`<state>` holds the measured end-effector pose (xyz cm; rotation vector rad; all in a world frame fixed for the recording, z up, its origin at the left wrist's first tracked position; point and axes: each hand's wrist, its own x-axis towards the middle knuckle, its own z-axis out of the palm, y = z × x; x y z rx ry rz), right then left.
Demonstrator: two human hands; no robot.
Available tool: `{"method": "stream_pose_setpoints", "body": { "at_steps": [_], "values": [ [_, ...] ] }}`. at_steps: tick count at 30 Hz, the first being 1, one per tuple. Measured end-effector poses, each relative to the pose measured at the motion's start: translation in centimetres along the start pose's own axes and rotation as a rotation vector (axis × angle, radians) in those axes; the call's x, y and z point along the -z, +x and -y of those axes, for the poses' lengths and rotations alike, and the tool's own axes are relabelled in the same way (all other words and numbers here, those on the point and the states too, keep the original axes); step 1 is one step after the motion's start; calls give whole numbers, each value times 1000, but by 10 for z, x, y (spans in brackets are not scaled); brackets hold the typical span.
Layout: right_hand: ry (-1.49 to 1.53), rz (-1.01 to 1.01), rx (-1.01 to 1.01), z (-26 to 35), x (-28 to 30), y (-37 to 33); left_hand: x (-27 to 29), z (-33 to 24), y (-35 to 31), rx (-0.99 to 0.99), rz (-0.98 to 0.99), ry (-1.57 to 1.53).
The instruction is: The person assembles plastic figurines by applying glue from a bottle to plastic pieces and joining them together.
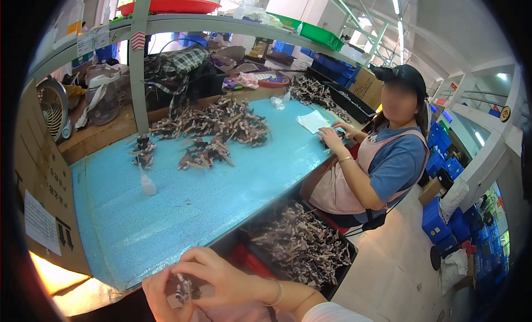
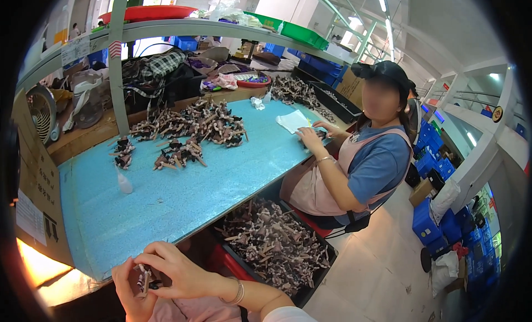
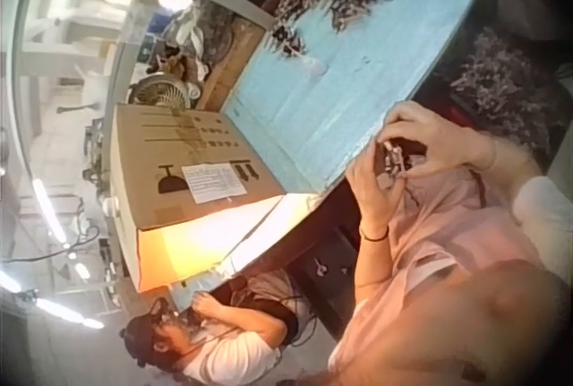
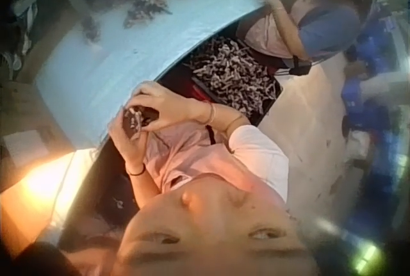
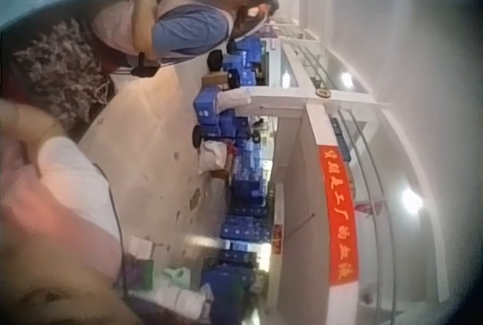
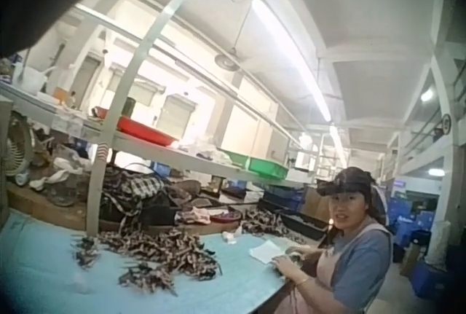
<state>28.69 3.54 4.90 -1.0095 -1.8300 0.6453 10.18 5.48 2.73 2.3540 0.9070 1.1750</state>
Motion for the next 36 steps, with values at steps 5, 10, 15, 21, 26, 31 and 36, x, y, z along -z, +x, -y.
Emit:
{"method": "stream_pose_setpoints", "body": {
  "at_steps": [5,10,15,21,26,31,36],
  "values": [
    [-88,-61,117,2,0,4,-9,5,-1,-11,-116,13],
    [-127,-101,149,8,2,-3,-16,4,9,-98,-226,-326],
    [-64,-57,184,11,-6,6,-17,16,-1,-143,-260,-512],
    [-49,20,164,11,-1,5,-17,14,2,-163,-230,-554],
    [-26,10,95,2,-4,-3,-18,22,-5,-110,-193,-416],
    [-101,22,-22,-22,-6,-31,-35,18,-7,-39,-13,-216],
    [-209,12,-154,-45,7,-63,-57,14,-11,39,302,-178]
  ]
}}
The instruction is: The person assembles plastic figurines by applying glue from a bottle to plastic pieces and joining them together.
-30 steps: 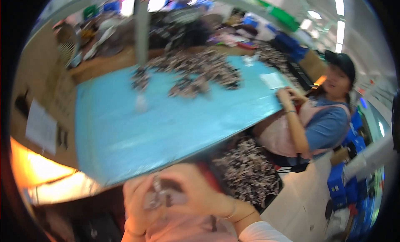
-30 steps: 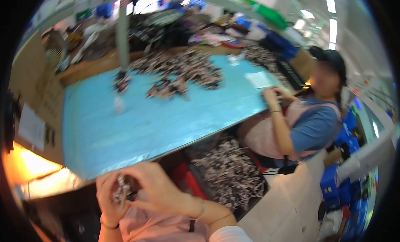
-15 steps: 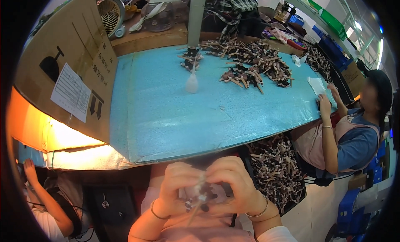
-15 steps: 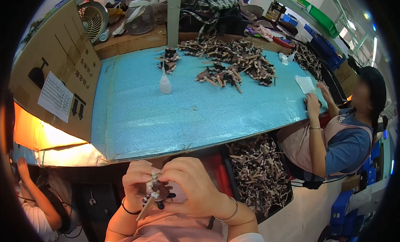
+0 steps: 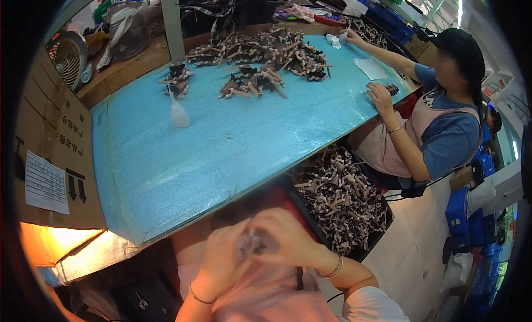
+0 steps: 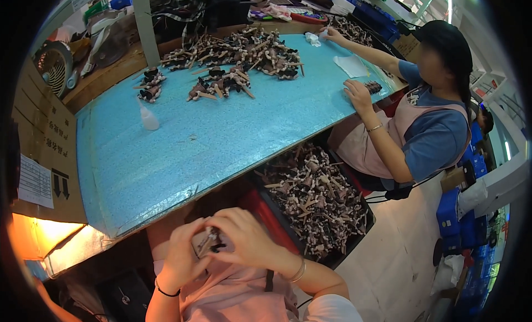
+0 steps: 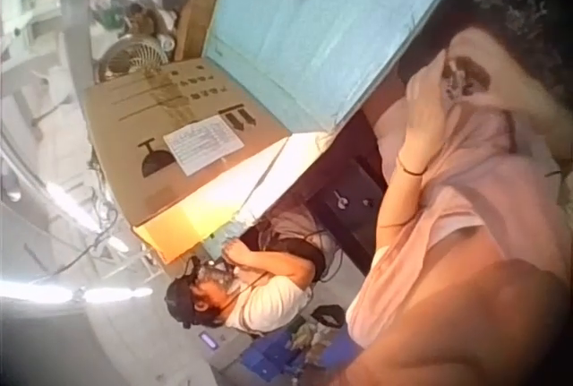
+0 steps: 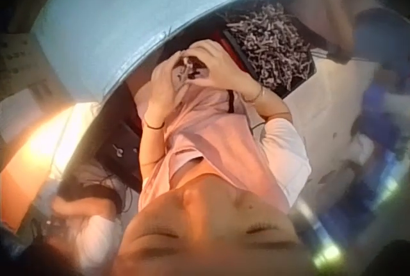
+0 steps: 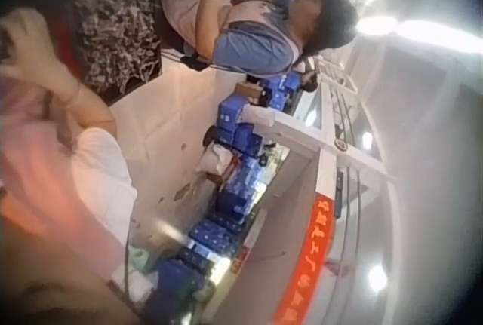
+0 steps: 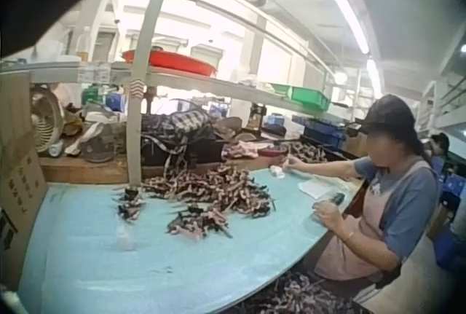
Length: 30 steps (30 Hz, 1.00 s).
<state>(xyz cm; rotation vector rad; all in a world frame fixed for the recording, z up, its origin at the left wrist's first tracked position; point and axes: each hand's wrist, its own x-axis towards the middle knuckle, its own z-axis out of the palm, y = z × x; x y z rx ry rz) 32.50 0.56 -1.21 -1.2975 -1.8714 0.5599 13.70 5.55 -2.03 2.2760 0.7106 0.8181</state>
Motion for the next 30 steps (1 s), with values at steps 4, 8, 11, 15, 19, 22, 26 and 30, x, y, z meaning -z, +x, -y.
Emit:
{"method": "stream_pose_setpoints", "body": {
  "at_steps": [4,8,11,15,19,22,26,30],
  "values": [
    [-266,-187,-246,-52,26,-17,-1,1,-2,114,173,-54],
    [-418,-364,-355,-117,50,-31,11,10,-8,116,76,-44],
    [-533,-190,-304,-139,52,-20,14,11,-9,134,-32,-113],
    [-810,134,-329,-173,51,8,19,7,-7,174,-169,-217],
    [-967,88,-194,-195,49,24,20,8,-11,183,-166,-205],
    [-1043,9,-210,-200,39,24,19,11,-10,147,-133,-136],
    [-893,139,-308,-212,34,15,22,11,-10,114,-80,-162],
    [-801,139,-184,-246,22,0,18,11,-5,99,-71,-145]
  ]
}}
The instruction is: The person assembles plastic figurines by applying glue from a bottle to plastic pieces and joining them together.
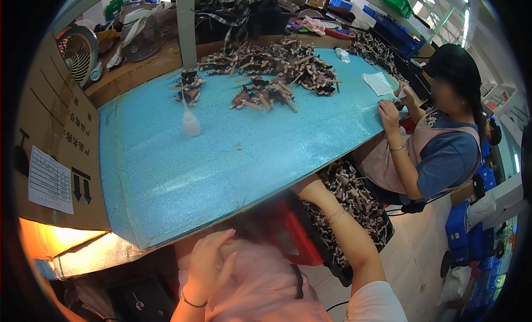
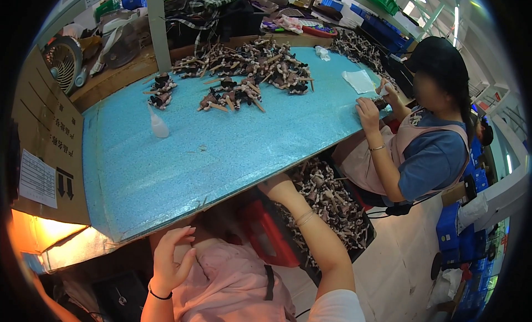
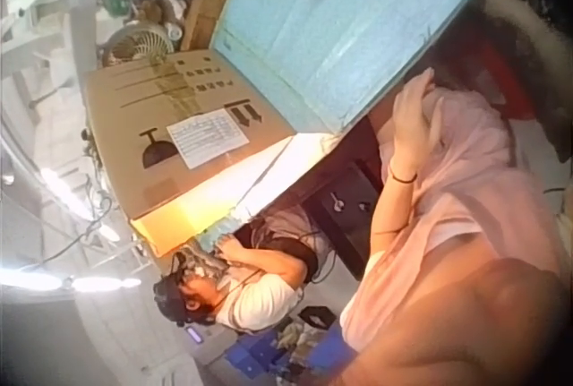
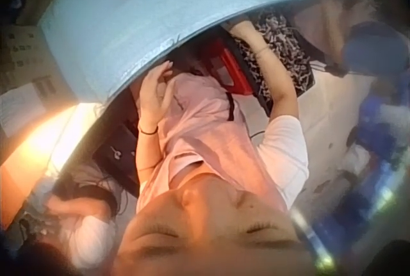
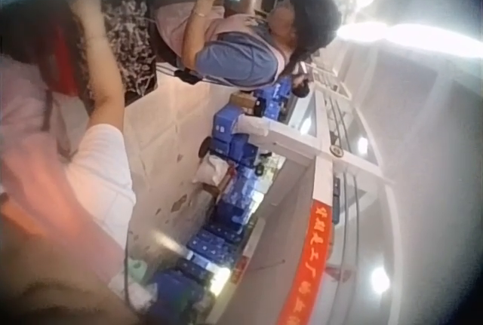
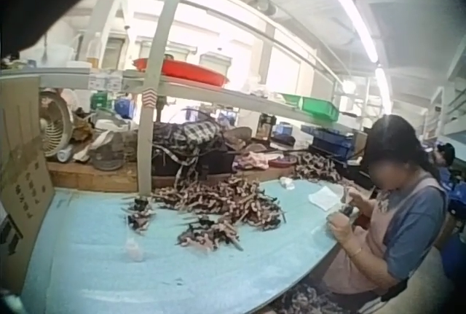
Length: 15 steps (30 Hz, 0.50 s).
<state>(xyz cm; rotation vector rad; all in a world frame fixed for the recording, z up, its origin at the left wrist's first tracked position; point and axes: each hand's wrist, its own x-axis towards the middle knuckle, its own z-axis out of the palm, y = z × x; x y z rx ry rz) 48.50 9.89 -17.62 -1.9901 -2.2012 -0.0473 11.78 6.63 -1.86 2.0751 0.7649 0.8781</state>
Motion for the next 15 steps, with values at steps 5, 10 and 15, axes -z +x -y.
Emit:
{"method": "stream_pose_setpoints", "body": {
  "at_steps": [5,10,15],
  "values": [
    [-196,-210,38,26,27,16,1,-1,-2,-2,-53,27],
    [-95,-214,-23,35,59,9,6,2,1,-9,-44,30],
    [239,202,139,115,178,-6,15,8,-2,4,-159,29]
  ]
}}
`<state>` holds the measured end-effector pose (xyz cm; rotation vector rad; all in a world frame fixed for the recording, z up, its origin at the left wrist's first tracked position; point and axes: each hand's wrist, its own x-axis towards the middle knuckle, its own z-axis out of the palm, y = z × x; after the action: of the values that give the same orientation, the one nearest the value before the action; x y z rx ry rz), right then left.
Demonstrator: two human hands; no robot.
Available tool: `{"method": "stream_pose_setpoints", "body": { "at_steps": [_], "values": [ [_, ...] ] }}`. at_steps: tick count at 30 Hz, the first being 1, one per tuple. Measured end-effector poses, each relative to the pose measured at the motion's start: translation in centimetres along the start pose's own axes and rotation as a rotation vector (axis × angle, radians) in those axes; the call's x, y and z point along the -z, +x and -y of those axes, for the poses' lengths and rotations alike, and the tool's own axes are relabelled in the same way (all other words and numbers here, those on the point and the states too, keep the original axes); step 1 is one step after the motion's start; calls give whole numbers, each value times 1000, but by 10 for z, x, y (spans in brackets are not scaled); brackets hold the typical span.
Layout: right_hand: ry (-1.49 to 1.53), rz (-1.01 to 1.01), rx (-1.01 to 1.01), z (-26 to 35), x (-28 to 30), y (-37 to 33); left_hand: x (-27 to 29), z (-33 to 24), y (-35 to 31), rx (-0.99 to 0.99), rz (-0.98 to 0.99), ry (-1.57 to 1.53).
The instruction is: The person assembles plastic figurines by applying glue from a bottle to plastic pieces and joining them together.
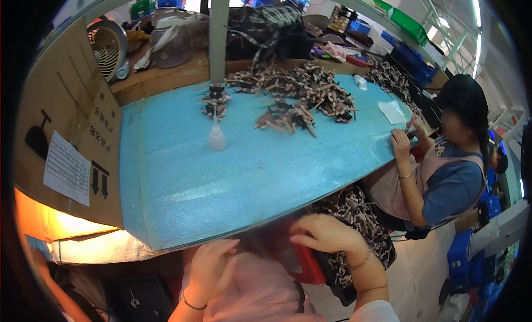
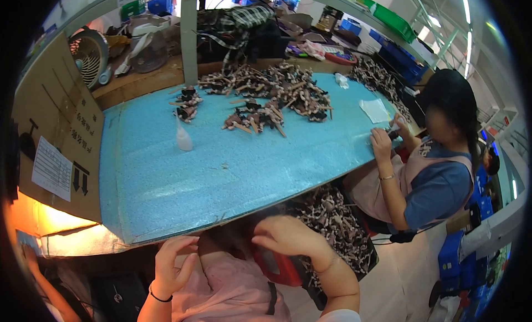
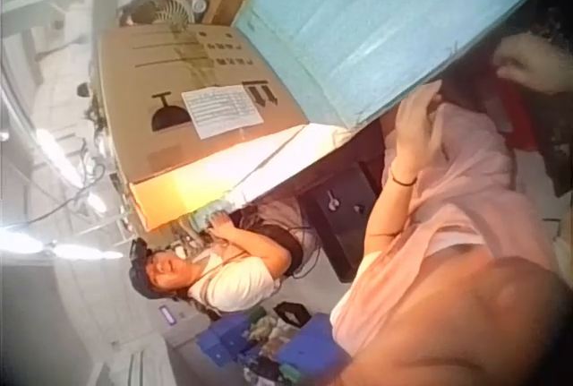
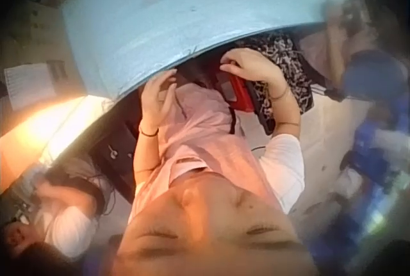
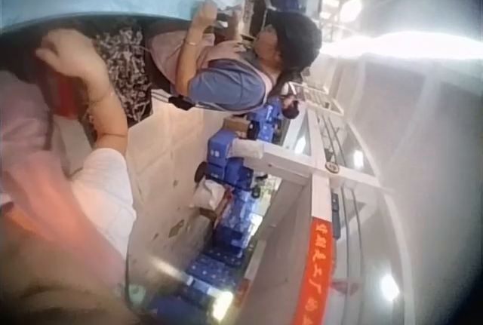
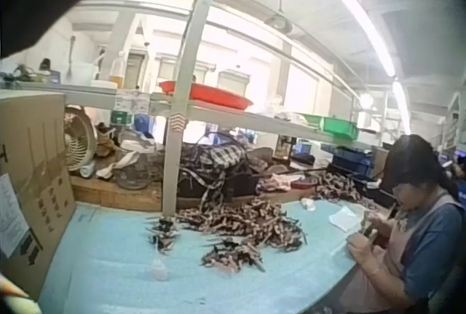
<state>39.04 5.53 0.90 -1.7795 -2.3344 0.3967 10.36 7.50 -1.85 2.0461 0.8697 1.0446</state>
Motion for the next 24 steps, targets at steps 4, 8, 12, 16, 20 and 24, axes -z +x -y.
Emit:
{"method": "stream_pose_setpoints", "body": {
  "at_steps": [4,8,12,16,20,24],
  "values": [
    [103,-440,27,15,38,55,1,-9,8,-41,-61,-13],
    [-529,-786,7,-26,16,149,-1,-22,6,-105,-12,39],
    [-657,-819,77,-46,21,168,3,-24,-1,-49,-39,30],
    [-96,-776,127,30,27,134,12,-10,-1,-52,-203,172],
    [339,-529,192,97,4,93,-2,-11,31,-8,-375,311],
    [502,-259,473,133,5,88,12,3,19,184,-438,-19]
  ]
}}
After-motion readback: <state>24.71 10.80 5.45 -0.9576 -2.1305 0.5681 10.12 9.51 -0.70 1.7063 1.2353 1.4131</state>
